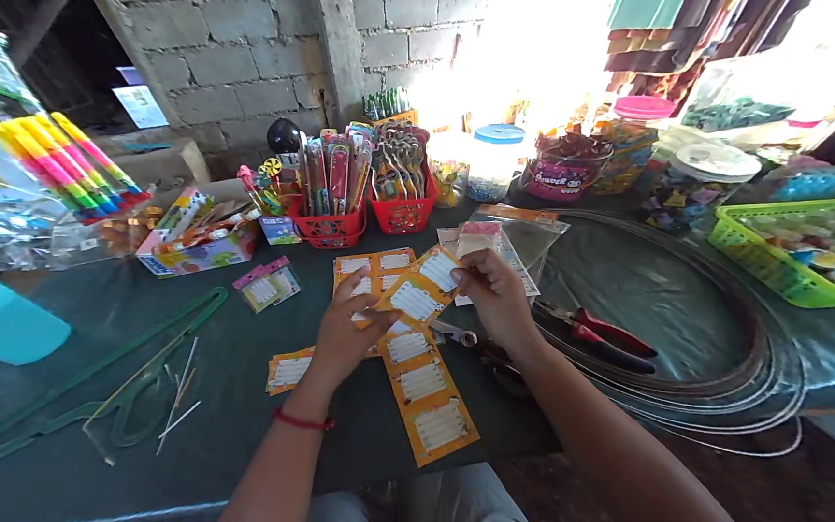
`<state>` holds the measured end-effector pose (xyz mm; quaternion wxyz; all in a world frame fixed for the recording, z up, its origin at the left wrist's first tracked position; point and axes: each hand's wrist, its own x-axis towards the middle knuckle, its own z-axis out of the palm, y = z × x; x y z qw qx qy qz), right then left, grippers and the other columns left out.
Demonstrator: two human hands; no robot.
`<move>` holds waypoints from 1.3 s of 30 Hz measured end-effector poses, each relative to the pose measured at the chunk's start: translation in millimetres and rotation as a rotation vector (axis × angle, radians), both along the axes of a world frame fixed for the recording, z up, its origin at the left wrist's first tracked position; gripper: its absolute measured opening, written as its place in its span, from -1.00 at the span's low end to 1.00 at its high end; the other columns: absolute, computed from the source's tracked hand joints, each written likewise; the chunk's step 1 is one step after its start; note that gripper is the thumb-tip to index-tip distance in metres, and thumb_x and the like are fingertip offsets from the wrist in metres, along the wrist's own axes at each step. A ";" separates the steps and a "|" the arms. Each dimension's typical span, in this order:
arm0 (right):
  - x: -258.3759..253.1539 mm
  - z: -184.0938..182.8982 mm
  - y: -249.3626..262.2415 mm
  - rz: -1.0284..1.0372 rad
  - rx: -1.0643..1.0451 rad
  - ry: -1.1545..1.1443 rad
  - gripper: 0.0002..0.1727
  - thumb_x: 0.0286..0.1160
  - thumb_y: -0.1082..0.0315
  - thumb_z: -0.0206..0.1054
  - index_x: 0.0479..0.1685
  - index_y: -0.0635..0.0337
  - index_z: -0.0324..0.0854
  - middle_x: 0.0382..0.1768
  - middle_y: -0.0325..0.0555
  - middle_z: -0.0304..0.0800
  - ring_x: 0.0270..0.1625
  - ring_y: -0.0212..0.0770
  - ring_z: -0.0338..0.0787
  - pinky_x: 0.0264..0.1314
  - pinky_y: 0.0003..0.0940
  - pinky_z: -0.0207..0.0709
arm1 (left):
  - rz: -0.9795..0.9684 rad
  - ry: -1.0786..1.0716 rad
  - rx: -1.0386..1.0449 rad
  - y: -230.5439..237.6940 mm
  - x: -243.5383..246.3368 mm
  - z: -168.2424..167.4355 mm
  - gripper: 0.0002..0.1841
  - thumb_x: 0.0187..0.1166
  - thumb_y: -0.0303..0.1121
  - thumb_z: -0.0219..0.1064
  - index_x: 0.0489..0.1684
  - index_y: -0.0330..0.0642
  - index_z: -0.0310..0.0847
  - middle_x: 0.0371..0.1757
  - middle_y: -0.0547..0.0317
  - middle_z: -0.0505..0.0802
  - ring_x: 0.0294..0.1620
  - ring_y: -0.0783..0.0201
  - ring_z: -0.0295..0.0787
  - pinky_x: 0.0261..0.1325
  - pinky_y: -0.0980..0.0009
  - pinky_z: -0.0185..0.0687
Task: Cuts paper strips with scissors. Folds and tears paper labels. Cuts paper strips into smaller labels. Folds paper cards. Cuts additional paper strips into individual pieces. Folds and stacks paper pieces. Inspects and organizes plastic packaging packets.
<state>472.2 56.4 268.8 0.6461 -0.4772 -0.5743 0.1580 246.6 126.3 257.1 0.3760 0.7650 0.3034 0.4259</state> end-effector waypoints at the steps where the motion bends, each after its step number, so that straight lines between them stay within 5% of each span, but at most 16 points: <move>1: 2.0 0.1 1.0 0.023 -0.014 0.076 -0.90 0.55 0.51 0.27 -0.06 0.27 0.58 -0.29 -0.28 0.73 -0.28 -0.52 0.75 -0.13 -0.55 0.69 | 0.006 -0.017 0.025 0.8 -0.9 -0.3 -0.72 0.45 -0.22 0.51 -0.19 -0.31 0.82 0.57 -0.08 0.59 0.43 0.33 0.62 0.36 0.42 0.62; 3: 2.7 0.0 2.2 0.073 -0.046 0.202 -0.89 0.55 0.51 0.27 -0.03 0.23 0.57 -0.28 -0.27 0.74 -0.28 -0.45 0.77 -0.13 -0.49 0.73 | 0.005 -0.095 -0.016 -1.2 -1.2 1.2 -0.81 0.49 -0.32 0.49 -0.20 -0.29 0.80 0.15 0.16 0.84 0.05 0.49 0.80 0.11 0.52 0.75; 5: 1.5 0.7 2.4 0.084 -0.091 0.240 -0.82 0.53 0.53 0.28 0.04 0.23 0.55 -0.26 -0.24 0.73 -0.26 -0.42 0.79 -0.12 -0.47 0.74 | -0.001 -0.162 -0.109 -4.9 0.5 5.1 -0.89 0.49 -0.44 0.47 -0.16 -0.26 0.75 -0.28 0.34 0.87 -0.31 0.56 0.81 -0.15 0.58 0.78; 7: 1.0 0.6 2.8 -0.009 -0.131 0.075 -0.59 0.47 0.53 0.35 0.30 0.26 0.47 -0.12 -0.16 0.75 -0.11 -0.39 0.79 0.00 -0.42 0.72 | -0.004 -0.188 -0.161 -6.6 0.6 7.2 -0.86 0.47 -0.51 0.46 -0.09 -0.28 0.74 -0.31 0.34 0.87 -0.37 0.54 0.80 -0.21 0.59 0.77; 9: 0.3 -0.9 1.6 -0.147 -0.116 -0.272 -0.29 0.39 0.37 0.46 0.60 0.30 0.37 0.33 0.06 0.68 0.39 -0.05 0.66 0.38 0.03 0.54 | -0.030 -0.150 -0.168 -6.9 -1.0 8.0 -0.81 0.45 -0.51 0.48 -0.03 -0.31 0.75 -0.24 0.29 0.88 -0.29 0.54 0.81 -0.15 0.58 0.77; 11: -3.0 -4.2 1.3 -0.163 0.008 -0.521 -0.31 0.44 0.16 0.41 0.60 0.26 0.46 0.58 0.15 0.51 0.65 0.22 0.43 0.51 0.40 0.29 | -0.107 -0.064 -0.150 -8.5 -2.7 8.9 -0.79 0.43 -0.49 0.49 -0.02 -0.30 0.75 -0.18 0.32 0.88 -0.23 0.60 0.79 -0.09 0.61 0.74; 13: -6.9 -7.8 0.0 -0.010 0.054 -0.626 -0.39 0.58 0.03 0.28 0.55 0.16 0.55 0.61 0.01 0.53 0.76 0.16 0.29 0.61 0.42 0.13 | -0.217 -0.001 -0.136 -10.2 -3.6 9.5 -0.80 0.42 -0.48 0.49 -0.04 -0.29 0.76 -0.17 0.37 0.87 -0.23 0.66 0.77 -0.09 0.65 0.72; 16: -10.2 -15.3 1.5 0.198 0.066 -0.686 -0.55 0.63 0.07 0.26 0.32 0.12 0.73 0.33 -0.13 0.79 0.65 0.04 0.46 0.62 0.36 0.11 | -0.288 0.029 -0.096 -10.1 -3.8 7.2 -0.82 0.45 -0.43 0.47 -0.08 -0.27 0.77 -0.18 0.41 0.87 -0.22 0.70 0.76 -0.07 0.69 0.71; 20: -13.9 -18.0 2.1 0.149 0.096 -0.683 -0.79 0.57 0.21 0.34 -0.13 0.11 0.82 -0.18 -0.22 0.87 0.12 -0.24 0.76 0.51 0.12 0.23 | -0.204 -0.004 -0.023 -10.3 -2.6 6.1 -0.87 0.51 -0.41 0.43 -0.14 -0.27 0.80 -0.19 0.40 0.87 -0.25 0.72 0.73 -0.10 0.72 0.65; 30: -21.5 -19.7 -1.7 -0.008 0.134 -0.748 -0.81 0.58 0.23 0.32 -0.24 0.07 0.82 -0.29 -0.25 0.86 -0.06 -0.27 0.82 0.54 0.27 0.14 | -0.087 0.062 0.329 -4.8 4.2 -10.9 -0.79 0.55 -0.27 0.40 -0.20 -0.22 0.89 -0.21 0.19 0.91 -0.18 0.60 0.78 -0.01 0.67 0.65; 39: -21.0 -17.7 -3.4 0.020 0.199 -0.778 -0.81 0.57 0.26 0.30 -0.29 0.03 0.83 -0.32 -0.32 0.85 -0.07 -0.33 0.78 0.54 0.19 0.11 | -0.172 -0.002 0.229 -6.4 2.0 -7.3 -0.86 0.49 -0.37 0.43 -0.28 -0.26 0.85 -0.26 0.31 0.88 -0.18 0.68 0.78 0.00 0.70 0.70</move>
